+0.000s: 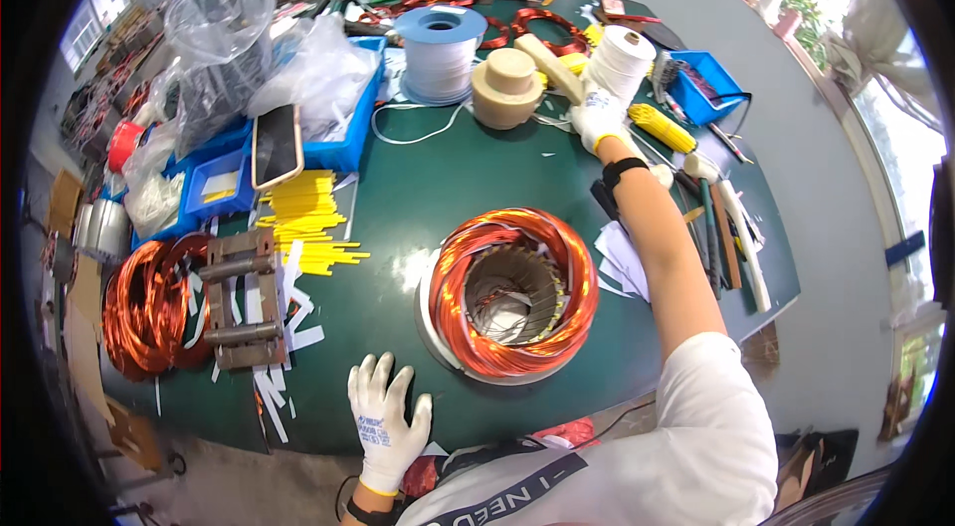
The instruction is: Assembling and winding a motor stator, inserting insulation paper and securing wires.
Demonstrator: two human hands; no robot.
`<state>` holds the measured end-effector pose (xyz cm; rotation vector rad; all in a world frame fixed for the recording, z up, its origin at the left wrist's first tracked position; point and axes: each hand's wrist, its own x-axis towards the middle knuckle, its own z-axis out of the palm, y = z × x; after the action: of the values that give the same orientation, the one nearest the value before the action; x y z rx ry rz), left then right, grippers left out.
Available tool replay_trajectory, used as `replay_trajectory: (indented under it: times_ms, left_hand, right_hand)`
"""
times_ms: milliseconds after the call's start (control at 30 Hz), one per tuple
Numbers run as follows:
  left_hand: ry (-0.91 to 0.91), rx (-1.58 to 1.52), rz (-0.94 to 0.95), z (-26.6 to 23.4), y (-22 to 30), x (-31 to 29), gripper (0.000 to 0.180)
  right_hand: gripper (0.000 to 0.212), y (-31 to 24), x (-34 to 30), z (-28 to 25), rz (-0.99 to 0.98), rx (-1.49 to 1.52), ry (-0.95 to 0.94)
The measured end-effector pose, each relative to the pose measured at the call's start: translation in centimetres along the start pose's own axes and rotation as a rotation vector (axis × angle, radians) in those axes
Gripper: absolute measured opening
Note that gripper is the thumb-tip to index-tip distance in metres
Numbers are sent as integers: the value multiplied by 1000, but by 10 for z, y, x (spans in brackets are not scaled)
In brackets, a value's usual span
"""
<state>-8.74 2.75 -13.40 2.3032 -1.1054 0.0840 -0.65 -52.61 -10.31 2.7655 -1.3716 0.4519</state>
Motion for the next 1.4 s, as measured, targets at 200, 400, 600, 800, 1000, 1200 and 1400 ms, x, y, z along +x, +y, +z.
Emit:
replay_trajectory:
  times_ms: [200,400,600,800,1000,1200,1400]
  left_hand:
    - [-15,4,-13,2,1,-1,42]
    - [-26,20,-15,3,1,-2,43]
    - [-24,42,-31,5,2,-1,43]
    - [-24,52,-43,5,4,2,43]
    - [-39,54,-48,5,5,2,43]
    - [2,34,-24,3,5,4,41]
    - [11,14,-47,4,5,4,41]
  right_hand:
    - [56,20,3,-64,-164,212,453]
    - [55,122,46,-119,147,273,489]
    - [43,226,74,-53,311,-131,58]
    - [40,231,73,-46,221,-194,-112]
    - [34,94,36,-75,-277,386,-324]
    - [31,-12,-1,-15,-552,34,-281]
    - [33,-13,28,-6,-518,53,-238]
